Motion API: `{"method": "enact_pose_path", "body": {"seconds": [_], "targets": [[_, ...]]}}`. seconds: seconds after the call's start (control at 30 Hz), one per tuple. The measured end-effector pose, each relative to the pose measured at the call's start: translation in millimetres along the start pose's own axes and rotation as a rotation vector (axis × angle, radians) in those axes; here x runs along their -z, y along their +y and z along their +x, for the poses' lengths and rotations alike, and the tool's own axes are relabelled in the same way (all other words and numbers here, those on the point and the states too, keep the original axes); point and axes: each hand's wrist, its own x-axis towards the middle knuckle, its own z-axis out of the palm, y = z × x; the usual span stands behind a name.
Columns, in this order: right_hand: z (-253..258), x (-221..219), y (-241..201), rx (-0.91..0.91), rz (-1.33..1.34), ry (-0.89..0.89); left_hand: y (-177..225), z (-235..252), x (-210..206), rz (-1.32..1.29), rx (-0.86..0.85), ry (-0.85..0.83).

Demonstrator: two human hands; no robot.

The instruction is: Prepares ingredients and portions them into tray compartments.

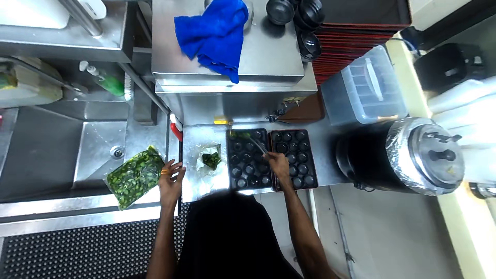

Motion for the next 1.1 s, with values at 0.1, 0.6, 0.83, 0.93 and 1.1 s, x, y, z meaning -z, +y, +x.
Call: {"method": "enact_pose_path", "body": {"seconds": [0.1,0.6,0.83,0.93,1.1], "targets": [[-6,4,2,-0.001,-0.026,0.026,-6,-3,4,-0.013,0.025,0.014],[-9,5,0,0.041,-0.058,0.087,-2,-2,2,-0.013,0.017,0.011],[-2,-9,-15,0.05,-0.132,0.022,-8,-10,-1,-0.014,0.025,0.0],[2,-13,-17,0.037,-0.16,0.04,-6,-11,-2,-0.017,0.031,0.004],[-3,-5,-9,0.121,0.048,0.067,-2,-11,3,-0.015,0.038,0.027]]}}
